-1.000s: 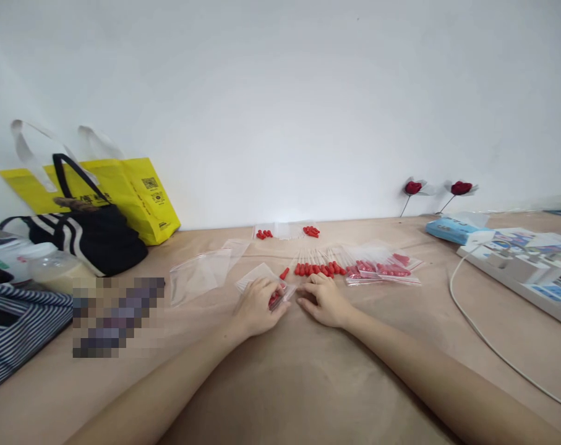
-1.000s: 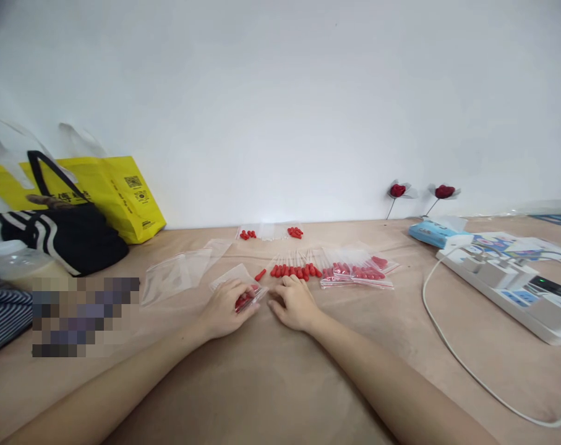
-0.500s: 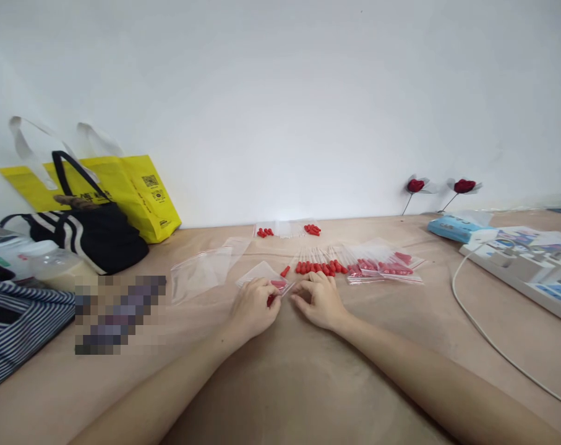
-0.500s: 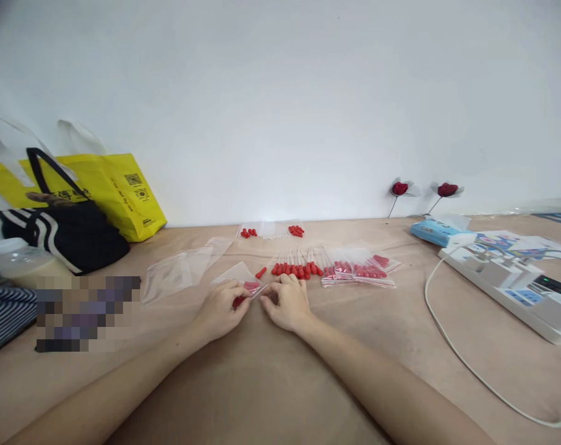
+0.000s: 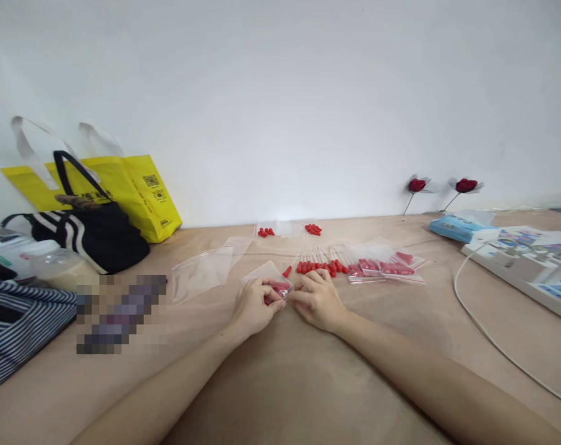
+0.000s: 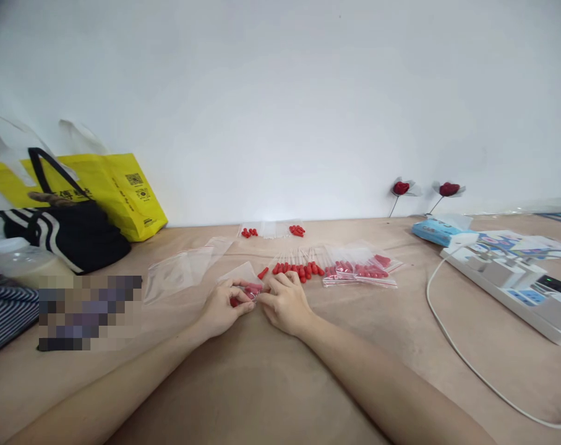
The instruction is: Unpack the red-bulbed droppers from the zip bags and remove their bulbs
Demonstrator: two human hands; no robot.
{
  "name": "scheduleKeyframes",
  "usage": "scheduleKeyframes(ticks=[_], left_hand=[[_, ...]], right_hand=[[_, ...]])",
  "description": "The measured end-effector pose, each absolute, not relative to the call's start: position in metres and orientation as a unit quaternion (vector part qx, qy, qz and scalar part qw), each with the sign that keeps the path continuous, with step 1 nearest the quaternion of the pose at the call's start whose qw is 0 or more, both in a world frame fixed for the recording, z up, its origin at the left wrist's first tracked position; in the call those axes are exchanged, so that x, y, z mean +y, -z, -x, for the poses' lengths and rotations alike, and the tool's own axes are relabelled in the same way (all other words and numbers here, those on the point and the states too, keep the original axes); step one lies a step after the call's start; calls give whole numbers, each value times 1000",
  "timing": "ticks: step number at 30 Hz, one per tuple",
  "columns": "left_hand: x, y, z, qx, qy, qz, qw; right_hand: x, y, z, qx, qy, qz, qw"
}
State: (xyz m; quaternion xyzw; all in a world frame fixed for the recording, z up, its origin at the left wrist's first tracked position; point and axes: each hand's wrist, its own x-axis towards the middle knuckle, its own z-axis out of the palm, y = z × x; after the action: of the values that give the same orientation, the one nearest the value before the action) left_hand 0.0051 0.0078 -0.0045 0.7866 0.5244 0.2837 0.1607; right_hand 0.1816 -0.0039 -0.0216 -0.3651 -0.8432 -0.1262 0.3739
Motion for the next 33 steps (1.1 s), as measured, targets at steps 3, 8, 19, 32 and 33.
scheduleKeyframes(ticks=[3,8,19,32,33], left_hand=[[9,6,-4,526,-284,-783,172],[10,9,-4,539,-283,-775,173],[9,7,-4,551,-276,-767,179],[12,-2,0,494,-249,-812,184],[12,-5,1,489,-239,-819,181]], right_hand=[[-4,22,-182,-847,123,356,376],[-5,23,-181,-839,120,365,385],[-3,23,-181,-843,121,358,382],[-3,20,-180,-846,161,364,354],[-3,20,-180,-847,166,361,353]])
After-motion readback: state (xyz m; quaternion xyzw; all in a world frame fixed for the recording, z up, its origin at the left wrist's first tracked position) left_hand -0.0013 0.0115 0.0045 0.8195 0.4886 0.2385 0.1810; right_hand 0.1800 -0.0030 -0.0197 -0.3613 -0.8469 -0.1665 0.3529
